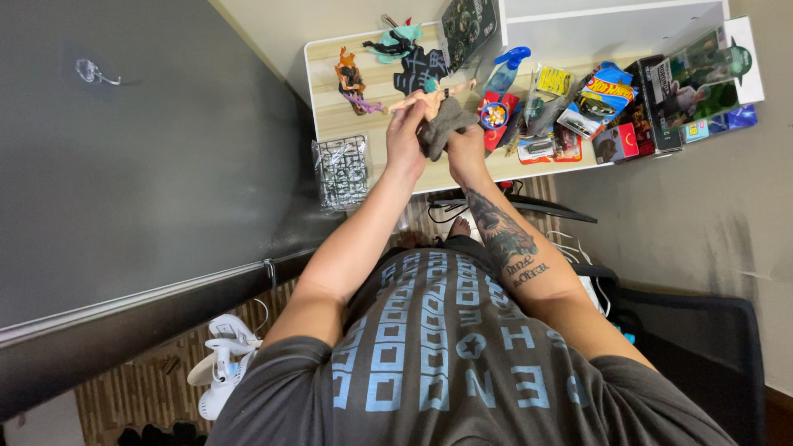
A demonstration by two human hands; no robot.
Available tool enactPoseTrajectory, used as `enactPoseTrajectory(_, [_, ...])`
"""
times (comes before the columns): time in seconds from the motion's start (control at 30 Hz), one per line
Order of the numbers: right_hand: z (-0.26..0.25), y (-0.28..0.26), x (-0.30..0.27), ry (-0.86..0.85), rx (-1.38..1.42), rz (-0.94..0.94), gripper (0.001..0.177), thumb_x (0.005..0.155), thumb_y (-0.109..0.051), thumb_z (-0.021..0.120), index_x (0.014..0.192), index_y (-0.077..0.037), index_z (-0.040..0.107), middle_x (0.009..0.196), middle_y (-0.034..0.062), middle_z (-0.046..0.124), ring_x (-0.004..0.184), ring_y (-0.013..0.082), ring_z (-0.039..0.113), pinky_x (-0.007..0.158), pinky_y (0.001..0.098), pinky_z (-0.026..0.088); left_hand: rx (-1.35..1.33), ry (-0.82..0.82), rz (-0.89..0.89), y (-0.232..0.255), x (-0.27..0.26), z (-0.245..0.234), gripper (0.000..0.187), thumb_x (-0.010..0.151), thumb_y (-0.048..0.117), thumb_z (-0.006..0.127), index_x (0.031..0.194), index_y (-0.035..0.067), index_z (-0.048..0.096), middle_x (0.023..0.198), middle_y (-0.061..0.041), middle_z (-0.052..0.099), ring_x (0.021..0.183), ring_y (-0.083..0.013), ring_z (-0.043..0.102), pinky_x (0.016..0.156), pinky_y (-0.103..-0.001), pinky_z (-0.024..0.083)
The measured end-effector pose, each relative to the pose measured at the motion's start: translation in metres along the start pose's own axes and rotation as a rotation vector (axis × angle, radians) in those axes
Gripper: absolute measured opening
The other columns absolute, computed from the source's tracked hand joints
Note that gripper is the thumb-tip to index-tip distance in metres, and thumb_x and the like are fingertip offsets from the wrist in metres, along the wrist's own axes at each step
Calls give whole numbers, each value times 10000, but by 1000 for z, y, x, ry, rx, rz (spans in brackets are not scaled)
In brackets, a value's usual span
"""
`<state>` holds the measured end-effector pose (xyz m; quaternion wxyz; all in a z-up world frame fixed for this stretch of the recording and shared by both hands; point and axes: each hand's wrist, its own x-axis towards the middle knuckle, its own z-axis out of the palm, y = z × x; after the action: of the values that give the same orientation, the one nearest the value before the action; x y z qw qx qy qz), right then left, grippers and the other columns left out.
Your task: The person picks up various toy figurines and accessories from a shelf and wipes them with a cloth.
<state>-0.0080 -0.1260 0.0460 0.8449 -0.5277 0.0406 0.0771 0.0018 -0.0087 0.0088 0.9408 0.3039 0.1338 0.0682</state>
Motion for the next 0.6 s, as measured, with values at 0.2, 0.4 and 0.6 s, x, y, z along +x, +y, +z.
enactPoseTrajectory(0.2, [-24,28,11,23,-33,-108,177,962,-48,660,1108,40,708,1008,58,734,838,123,684,709,258,543,253,-162,89,1,-2,0,315,975,97,703,1284,65,652,1234,-24,675,1118,-125,631,976,-281,502])
enactPoseTrajectory(0.4, [-45,34,3,71,-22,-9,202,1031,-102,563,957,48,676,854,72,666,743,144,618,643,287,491,48,-37,-96,31,9,-6,285,1030,166,618,1312,130,615,1048,-45,642,837,-121,557,767,-307,519])
enactPoseTrajectory(0.6, [-36,-13,-31,-141,-48,189,169,1019,-199,528,1001,-63,625,799,49,660,645,182,644,550,312,499,-64,-168,-173,46,5,-14,331,1041,222,634,1297,15,598,1121,-157,682,934,-193,626,823,-333,522])
